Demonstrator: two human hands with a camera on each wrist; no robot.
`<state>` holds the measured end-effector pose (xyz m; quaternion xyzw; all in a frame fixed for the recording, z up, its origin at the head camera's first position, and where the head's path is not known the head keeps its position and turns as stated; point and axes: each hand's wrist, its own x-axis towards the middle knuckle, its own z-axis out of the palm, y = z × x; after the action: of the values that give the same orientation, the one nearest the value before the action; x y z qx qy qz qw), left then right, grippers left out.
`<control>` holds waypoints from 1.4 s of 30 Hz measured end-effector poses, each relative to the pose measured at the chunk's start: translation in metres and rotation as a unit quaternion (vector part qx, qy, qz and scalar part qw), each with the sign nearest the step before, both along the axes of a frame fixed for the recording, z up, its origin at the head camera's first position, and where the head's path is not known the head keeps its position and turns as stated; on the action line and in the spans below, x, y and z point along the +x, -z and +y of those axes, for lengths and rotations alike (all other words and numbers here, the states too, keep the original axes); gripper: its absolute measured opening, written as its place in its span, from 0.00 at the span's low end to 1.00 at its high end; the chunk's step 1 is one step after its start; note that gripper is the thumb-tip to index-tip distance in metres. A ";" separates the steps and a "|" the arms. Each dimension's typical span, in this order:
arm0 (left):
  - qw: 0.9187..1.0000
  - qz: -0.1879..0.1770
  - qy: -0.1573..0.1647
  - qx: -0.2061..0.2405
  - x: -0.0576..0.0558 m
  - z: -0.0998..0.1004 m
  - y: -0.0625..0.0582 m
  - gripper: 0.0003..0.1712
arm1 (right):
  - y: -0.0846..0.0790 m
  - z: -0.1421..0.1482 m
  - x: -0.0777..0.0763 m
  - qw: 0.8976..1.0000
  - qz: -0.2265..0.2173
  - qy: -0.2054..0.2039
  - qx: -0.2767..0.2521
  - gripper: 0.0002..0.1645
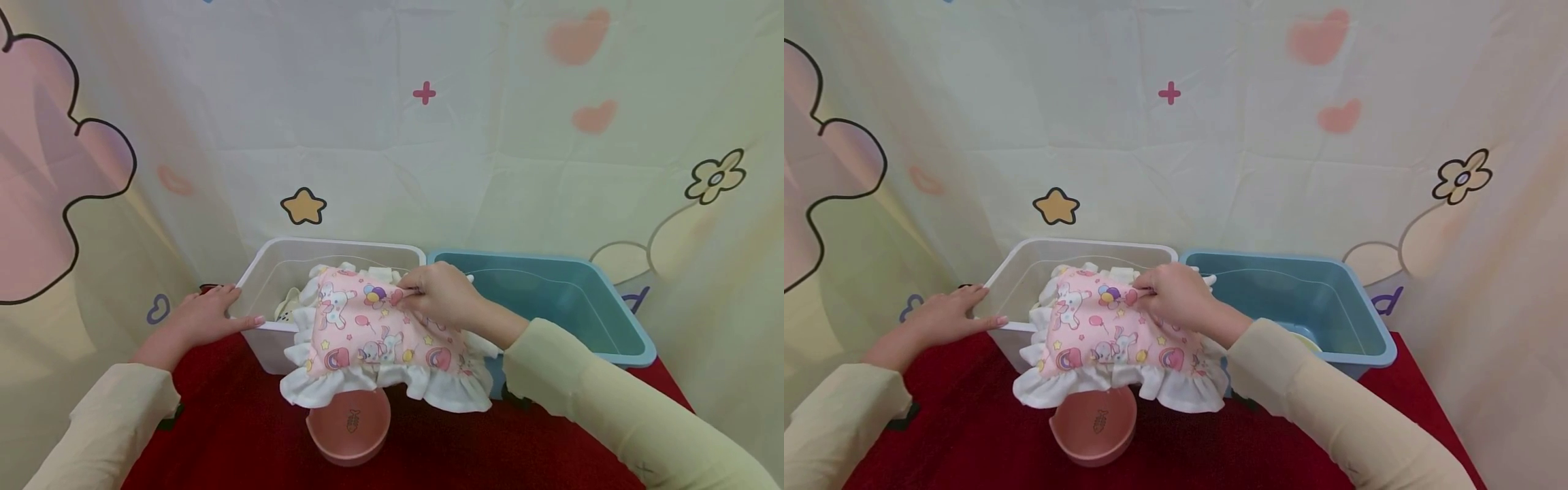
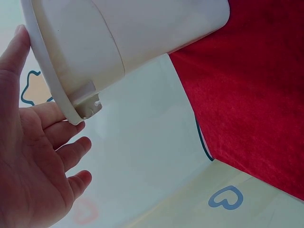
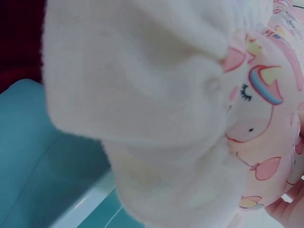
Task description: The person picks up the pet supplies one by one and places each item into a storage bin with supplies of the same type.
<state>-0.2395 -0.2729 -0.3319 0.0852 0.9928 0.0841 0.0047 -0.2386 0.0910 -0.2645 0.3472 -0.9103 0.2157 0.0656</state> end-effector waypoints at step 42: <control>1.000 0.013 0.007 -0.005 0.002 0.001 -0.002 0.51 | -0.004 -0.018 -0.027 1.000 0.002 0.012 0.020 0.06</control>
<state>-0.2377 -0.2717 -0.3302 0.0935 0.9925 0.0778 -0.0070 -0.2659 0.0729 -0.2609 0.3381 -0.9183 0.1962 0.0628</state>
